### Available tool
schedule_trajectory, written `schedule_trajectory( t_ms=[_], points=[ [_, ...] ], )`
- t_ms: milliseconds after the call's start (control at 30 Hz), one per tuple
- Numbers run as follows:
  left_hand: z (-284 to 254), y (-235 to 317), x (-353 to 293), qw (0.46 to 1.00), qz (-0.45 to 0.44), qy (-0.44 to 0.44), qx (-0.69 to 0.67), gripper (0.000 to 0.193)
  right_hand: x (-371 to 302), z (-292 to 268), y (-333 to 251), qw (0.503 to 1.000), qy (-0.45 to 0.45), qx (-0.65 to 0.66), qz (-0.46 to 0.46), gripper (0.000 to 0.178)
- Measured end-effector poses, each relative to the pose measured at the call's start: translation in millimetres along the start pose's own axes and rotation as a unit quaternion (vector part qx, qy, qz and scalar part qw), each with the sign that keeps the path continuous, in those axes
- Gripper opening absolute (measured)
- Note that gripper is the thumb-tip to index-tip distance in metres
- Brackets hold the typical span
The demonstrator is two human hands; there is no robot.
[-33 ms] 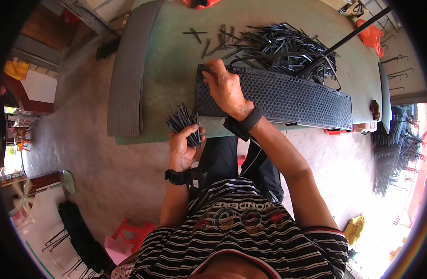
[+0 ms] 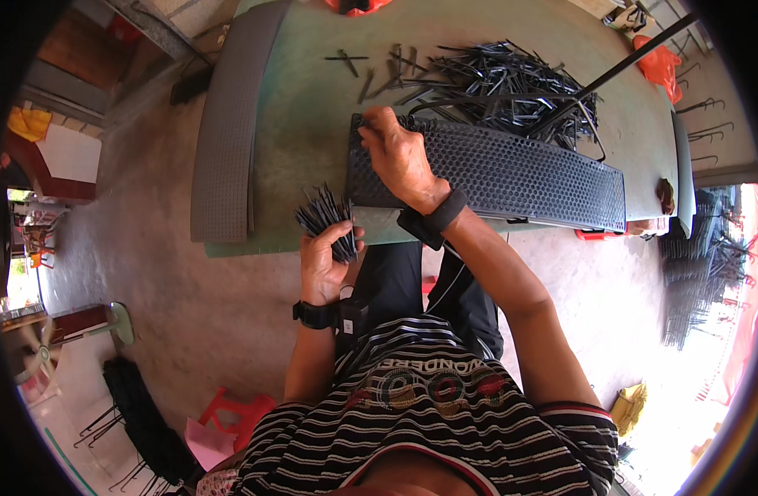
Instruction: The person inserts small metal rods into the holes of a black plastic hanger base. They hold a bundle of rods in their left hand and use their right hand to pick and insert them one by one. The person occasionally adjusts the camera and repositions the hanger base on the table.
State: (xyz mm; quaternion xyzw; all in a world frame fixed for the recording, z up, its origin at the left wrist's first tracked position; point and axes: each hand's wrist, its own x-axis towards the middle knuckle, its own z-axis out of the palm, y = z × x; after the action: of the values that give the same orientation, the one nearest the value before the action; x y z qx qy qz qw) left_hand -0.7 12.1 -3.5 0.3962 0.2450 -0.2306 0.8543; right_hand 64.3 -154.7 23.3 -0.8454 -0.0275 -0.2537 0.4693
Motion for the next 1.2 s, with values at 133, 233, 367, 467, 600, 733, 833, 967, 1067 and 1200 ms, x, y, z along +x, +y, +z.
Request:
schedule_trajectory(
  t_ms=[133, 233, 367, 467, 600, 733, 833, 967, 1067, 1200],
  points=[
    [-3.4, 0.6, 0.7, 1.0, 0.009, -0.004, 0.006, 0.013, 6.0, 0.7, -2.1, 0.986, -0.034, -0.118, -0.115, 0.013],
    [-2.4, 0.7, 1.1, 1.0, 0.008, -0.005, 0.016, 0.016, 11.1, -0.7, -0.1, 0.958, -0.053, -0.219, -0.178, 0.006],
    [2.7, 1.3, -1.5, 1.0, 0.013, -0.018, 0.001, 0.02, -4.2, -14.9, -26.7, 0.99, -0.061, -0.126, 0.022, 0.014],
    [8.9, 3.6, -4.4, 0.999, 0.007, -0.031, 0.01, 0.022, -23.0, -21.9, -25.0, 0.961, -0.228, 0.037, 0.15, 0.018],
    [14.1, 4.9, -4.4, 1.0, 0.006, -0.025, 0.005, 0.022, -23.6, -29.5, -31.5, 0.914, -0.205, 0.152, 0.316, 0.014],
    [21.3, 4.3, 0.6, 0.998, 0.068, -0.015, -0.001, 0.02, -26.5, -27.0, -24.4, 0.94, -0.124, 0.175, 0.265, 0.013],
    [26.0, 7.6, 3.7, 0.996, 0.08, 0.012, -0.025, 0.02, -20.6, -35.5, -29.1, 0.897, -0.249, 0.196, 0.307, 0.013],
    [18.2, 3.0, 11.8, 0.997, 0.071, 0.02, -0.034, 0.022, -25.2, -30.6, -31.2, 0.959, -0.026, 0.154, 0.239, 0.012],
    [9.8, -0.5, 8.2, 0.998, 0.066, -0.004, 0.014, 0.024, -14.0, -24.6, -24.1, 0.985, 0.083, 0.108, 0.104, 0.014],
    [6.8, -0.8, 3.4, 0.999, 0.043, -0.016, 0.017, 0.024, -7.4, -17.4, -18.6, 0.993, 0.076, 0.076, 0.057, 0.023]
  ],
)
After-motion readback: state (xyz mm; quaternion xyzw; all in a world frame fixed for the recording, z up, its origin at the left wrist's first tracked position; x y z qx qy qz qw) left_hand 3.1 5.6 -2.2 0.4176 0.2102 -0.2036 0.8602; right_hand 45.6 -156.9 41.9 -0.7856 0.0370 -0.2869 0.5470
